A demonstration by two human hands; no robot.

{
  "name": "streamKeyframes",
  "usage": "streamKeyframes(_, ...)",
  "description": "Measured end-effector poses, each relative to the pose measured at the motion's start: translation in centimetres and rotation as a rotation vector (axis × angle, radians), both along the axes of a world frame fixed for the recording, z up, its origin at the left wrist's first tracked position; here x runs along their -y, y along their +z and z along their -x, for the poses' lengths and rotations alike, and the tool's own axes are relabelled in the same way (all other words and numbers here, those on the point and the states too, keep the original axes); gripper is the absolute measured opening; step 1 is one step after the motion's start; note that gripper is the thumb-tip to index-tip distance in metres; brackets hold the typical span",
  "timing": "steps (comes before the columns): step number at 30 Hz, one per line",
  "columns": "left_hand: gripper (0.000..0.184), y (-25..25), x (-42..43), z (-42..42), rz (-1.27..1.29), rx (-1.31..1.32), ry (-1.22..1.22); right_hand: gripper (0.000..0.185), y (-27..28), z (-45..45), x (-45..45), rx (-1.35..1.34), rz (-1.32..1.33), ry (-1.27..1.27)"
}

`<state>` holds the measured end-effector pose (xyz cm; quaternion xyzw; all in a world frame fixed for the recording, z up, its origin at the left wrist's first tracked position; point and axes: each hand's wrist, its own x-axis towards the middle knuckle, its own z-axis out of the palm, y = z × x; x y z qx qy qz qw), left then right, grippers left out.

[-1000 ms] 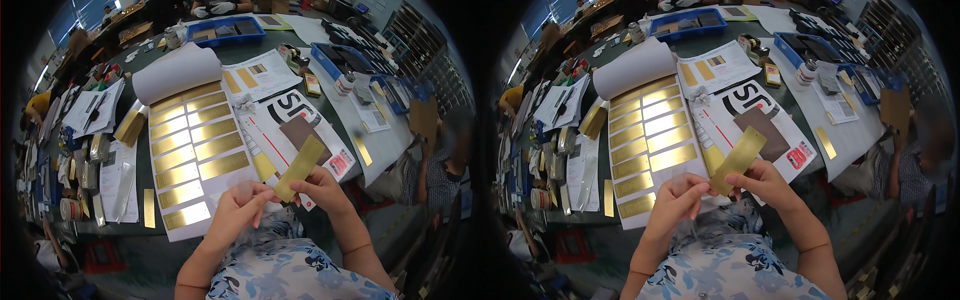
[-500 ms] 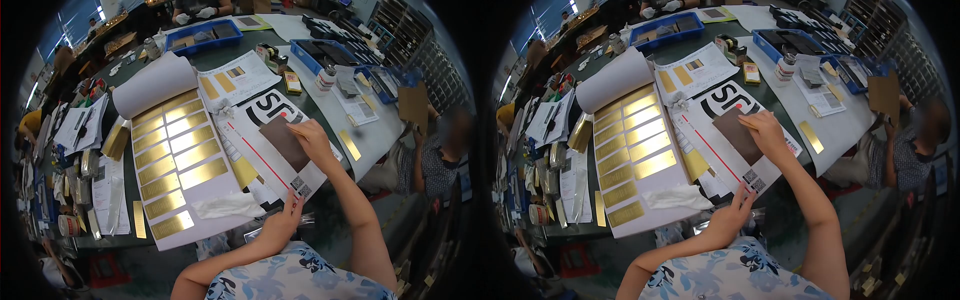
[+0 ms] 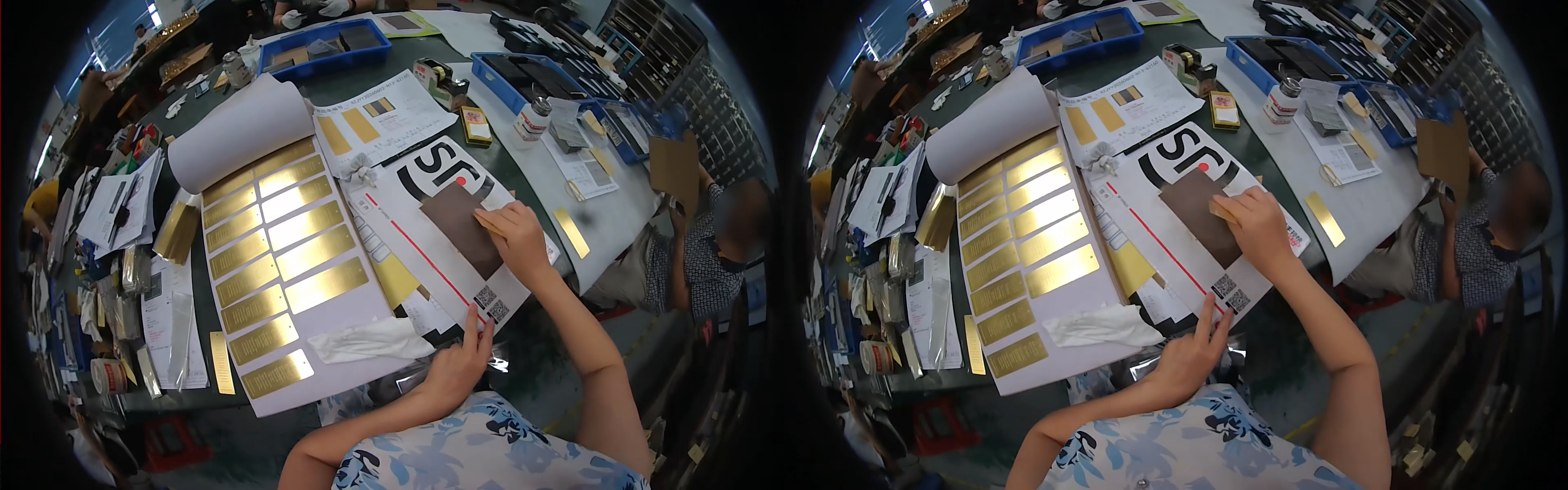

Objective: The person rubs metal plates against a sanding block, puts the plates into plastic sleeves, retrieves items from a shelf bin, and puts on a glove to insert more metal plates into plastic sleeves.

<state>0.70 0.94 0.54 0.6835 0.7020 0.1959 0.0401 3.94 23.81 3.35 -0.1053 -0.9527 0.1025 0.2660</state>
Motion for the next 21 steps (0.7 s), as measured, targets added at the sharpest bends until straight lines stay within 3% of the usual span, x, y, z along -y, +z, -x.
streamKeyframes(2,0.051,-0.2,0.0,0.1,-0.009,-0.009,0.004,0.034,-0.7,0.4,0.2,0.041,-0.084,-0.078)
streamKeyframes(8,0.044,-0.6,-0.2,-0.2,-0.057,-0.051,0.039,0.037,1.3,-0.1,3.3,0.111,-0.001,0.1)
streamKeyframes(13,0.04,-0.6,0.0,0.0,-0.079,-0.087,0.033,0.037,1.1,-0.2,1.2,0.104,-0.267,-0.036)
streamKeyframes(21,0.039,-0.7,-0.2,-0.2,-0.092,-0.127,0.055,0.038,1.0,0.1,2.5,0.12,-0.237,0.066)
